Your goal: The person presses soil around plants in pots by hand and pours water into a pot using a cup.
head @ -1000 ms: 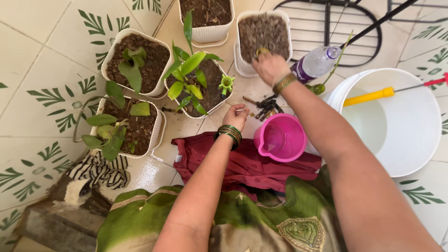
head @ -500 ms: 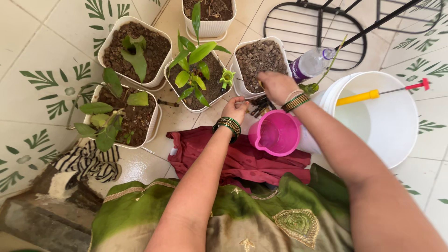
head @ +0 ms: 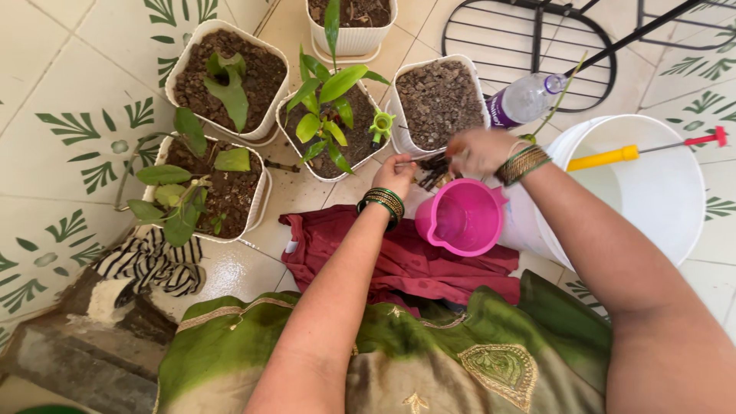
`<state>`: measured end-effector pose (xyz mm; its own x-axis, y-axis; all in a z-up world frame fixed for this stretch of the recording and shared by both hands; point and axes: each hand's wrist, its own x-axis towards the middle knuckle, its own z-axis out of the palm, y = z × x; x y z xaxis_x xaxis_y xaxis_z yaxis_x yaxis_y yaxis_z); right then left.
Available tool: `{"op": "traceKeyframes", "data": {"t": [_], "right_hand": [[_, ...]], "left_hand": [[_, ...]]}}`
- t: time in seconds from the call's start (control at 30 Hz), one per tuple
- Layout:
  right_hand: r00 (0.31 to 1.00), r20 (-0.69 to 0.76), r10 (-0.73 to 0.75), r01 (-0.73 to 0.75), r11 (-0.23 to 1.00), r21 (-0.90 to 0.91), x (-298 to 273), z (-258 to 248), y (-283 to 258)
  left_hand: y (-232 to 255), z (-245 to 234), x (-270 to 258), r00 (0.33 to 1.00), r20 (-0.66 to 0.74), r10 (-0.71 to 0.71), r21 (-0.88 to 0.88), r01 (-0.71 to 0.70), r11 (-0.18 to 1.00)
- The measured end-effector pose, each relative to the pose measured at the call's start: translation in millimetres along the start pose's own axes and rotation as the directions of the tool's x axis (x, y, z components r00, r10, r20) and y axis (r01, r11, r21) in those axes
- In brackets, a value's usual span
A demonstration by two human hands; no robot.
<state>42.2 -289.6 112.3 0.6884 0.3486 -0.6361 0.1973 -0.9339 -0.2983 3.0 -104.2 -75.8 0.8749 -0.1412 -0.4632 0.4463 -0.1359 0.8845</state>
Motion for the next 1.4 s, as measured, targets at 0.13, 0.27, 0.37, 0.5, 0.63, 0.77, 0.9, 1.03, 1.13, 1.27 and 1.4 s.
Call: {"op": "traceKeyframes", "data": {"t": [0.13,0.27,0.37,0.5,0.63,0.77,0.9,1.03,1.13,1.27,1.4], "right_hand": [[0.837,-0.467,0.285,-0.216,0.956,0.196,24.9,6.4,17.7],[0.690,-0.699,0.187,-0.177,0.980,0.088,55.1,41.8,23.2],[0.643,-0.734,0.219,-0.034,0.965,0.259,58.3,48.1,30.3],[0.606,-0.725,0.329,0.040,0.897,0.441,55.6,31.9,29.5],[0.709,-0.606,0.361,0.079,0.813,0.576,62.5,35.4,9.2],[0.744,-0.583,0.325,0.101,0.808,0.580,57.8,27.9,4.8],[0.753,-0.625,0.204,0.316,0.721,0.616,23.7,-4.8,15.0],[0.853,-0.522,0.006,0.322,0.781,0.535,-13.5,-8.9,7.8],[0.878,-0.477,-0.034,0.149,0.967,0.206,-10.8,26.2,-11.6],[0.826,-0.546,-0.138,-0.043,0.951,-0.305,0.6,67.2,-35.7],[0.915,-0.403,-0.021,-0.095,0.959,-0.266,-1.8,49.8,-44.2]], "left_hand": [[0.5,-0.8,-3.7,1.000,0.010,0.014,0.004,-0.014,1.000],[3.7,-5.4,-8.0,0.998,0.035,-0.058,0.010,0.058,0.998],[1.3,-5.3,-11.5,1.000,0.016,-0.018,-0.006,0.018,1.000],[2.7,-9.2,-11.2,0.998,0.019,-0.054,-0.006,0.054,0.999],[4.1,-13.7,-13.9,0.999,0.008,-0.052,-0.020,0.053,0.998],[10.7,-14.8,-12.7,0.998,-0.020,-0.061,0.019,0.061,0.998],[17.8,-8.2,-13.2,1.000,-0.005,-0.019,-0.031,0.019,0.999],[21.9,-2.0,-15.1,1.000,0.017,-0.018,-0.059,0.019,0.998],[24.3,-3.3,-15.7,1.000,0.007,-0.028,-0.052,0.028,0.998],[29.7,-7.6,-17.1,0.999,-0.032,-0.031,0.018,0.032,0.999],[34.2,-5.0,-14.7,0.999,-0.035,-0.023,0.077,0.026,0.997]]}}
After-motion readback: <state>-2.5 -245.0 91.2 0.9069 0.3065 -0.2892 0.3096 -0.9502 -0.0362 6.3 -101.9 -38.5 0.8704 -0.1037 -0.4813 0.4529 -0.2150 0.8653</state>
